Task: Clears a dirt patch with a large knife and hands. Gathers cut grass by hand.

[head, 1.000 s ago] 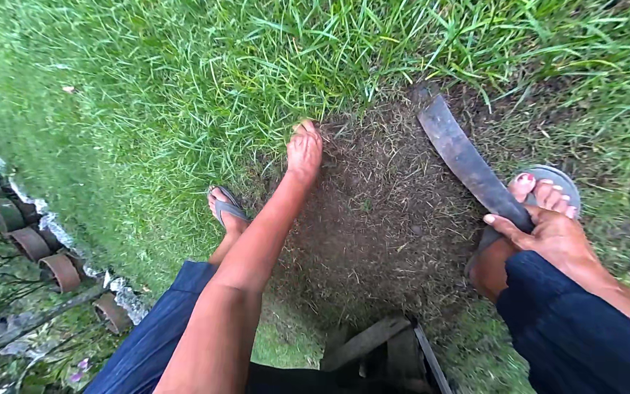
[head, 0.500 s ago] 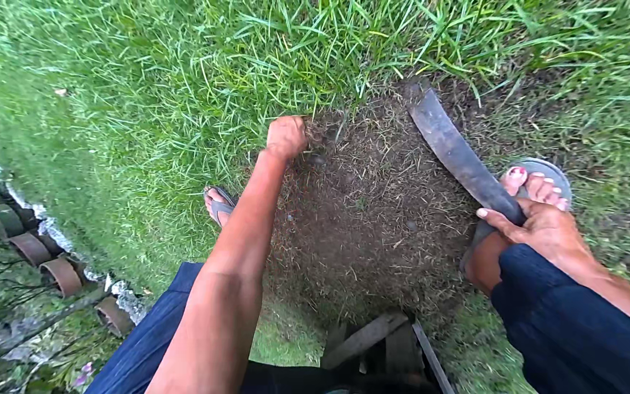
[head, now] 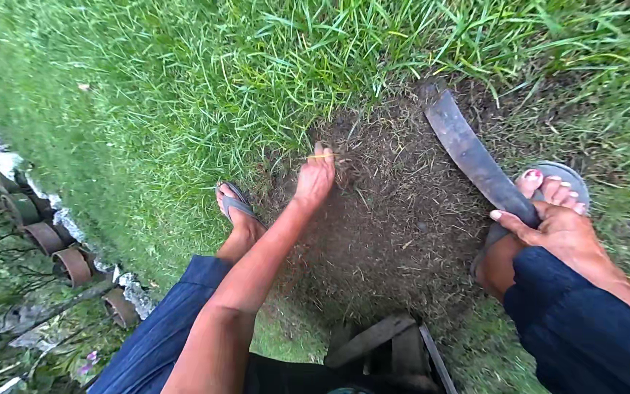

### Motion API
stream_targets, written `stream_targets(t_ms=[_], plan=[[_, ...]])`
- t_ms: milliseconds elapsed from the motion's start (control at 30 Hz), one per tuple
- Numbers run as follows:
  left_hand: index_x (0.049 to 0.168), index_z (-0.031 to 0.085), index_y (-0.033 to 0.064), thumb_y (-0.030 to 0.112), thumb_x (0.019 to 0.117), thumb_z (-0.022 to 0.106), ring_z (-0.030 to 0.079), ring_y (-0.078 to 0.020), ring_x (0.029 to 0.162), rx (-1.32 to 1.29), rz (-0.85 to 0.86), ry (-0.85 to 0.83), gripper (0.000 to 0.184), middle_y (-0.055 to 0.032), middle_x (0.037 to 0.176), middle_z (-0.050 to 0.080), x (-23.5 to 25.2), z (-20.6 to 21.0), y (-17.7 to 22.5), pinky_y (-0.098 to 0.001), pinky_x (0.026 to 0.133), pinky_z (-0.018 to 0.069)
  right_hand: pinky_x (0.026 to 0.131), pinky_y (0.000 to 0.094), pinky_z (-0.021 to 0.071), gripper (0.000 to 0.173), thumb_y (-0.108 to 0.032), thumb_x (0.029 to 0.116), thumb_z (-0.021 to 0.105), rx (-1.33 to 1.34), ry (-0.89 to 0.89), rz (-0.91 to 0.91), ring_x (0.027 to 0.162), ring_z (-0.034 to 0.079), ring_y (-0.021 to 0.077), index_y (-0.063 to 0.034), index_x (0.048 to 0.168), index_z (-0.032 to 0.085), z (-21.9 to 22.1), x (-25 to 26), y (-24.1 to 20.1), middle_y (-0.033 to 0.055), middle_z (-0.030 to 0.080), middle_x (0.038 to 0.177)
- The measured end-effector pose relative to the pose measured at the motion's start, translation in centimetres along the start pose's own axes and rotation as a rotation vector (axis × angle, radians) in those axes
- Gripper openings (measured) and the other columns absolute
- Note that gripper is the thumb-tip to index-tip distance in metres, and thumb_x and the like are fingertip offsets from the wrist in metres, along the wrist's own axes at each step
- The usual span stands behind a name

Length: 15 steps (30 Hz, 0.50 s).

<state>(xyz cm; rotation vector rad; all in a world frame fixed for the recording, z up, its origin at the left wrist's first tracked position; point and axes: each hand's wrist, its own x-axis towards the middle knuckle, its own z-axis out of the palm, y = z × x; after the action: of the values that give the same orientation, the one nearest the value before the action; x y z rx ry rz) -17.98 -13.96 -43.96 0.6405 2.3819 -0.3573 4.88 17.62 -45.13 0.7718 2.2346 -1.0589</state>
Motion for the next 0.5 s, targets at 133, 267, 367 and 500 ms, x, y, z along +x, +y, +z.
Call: stream_targets(t_ms=[133,267,367,500], plan=[[0.146,0.037,-0.0142,-0.002,0.1057,0.04,0.062,-0.0496,0.118,0.087,-0.141,-0.027,0.042,-0.0363,0.149,0.043,2.6,-0.6,-1.9,-0.0563,0.088,0.0545,0.068,0.0674,0.0448,0.034,-0.028,0.0968,0.072,0.011,-0.01,0.02,0.074,0.063,0.045,0.0054,0.095,0.066,0.1,0.1,0.4,0.0272,0.063,0.078],[0.15,0.031,-0.0137,-0.002,0.1063,0.04,0.061,-0.0514,0.121,0.084,-0.222,-0.047,0.046,-0.0372,0.138,0.052,3.9,-0.9,-2.3,-0.0597,0.091,0.0524,0.065,0.0654,0.0441,0.033,-0.027,0.0975,0.071,0.008,-0.013,0.009,0.071,0.061,0.0428,0.0043,0.091,0.065,0.0,0.0,0.1,0.025,0.061,0.074],[0.147,0.037,-0.0126,0.003,0.1081,0.037,0.062,-0.0501,0.122,0.044,-0.317,-0.062,0.042,-0.0355,0.134,0.058,4.6,-1.8,-1.9,-0.0599,0.094,0.0519,0.065,0.0649,0.0442,0.033,-0.028,0.0978,0.071,0.005,-0.008,0.012,0.071,0.062,0.0417,0.0042,0.091,0.065,0.0,-0.1,0.1,0.0244,0.061,0.074],[0.141,0.043,-0.0174,0.0,0.1054,0.043,0.057,-0.0491,0.129,0.05,-0.349,-0.175,0.04,-0.0356,0.137,0.056,4.4,-2.0,-1.8,-0.0598,0.099,0.0497,0.064,0.0647,0.0442,0.033,-0.029,0.0978,0.071,0.002,-0.013,0.02,0.071,0.062,0.0418,0.0036,0.091,0.065,0.0,-0.2,-0.1,0.0242,0.061,0.074]])
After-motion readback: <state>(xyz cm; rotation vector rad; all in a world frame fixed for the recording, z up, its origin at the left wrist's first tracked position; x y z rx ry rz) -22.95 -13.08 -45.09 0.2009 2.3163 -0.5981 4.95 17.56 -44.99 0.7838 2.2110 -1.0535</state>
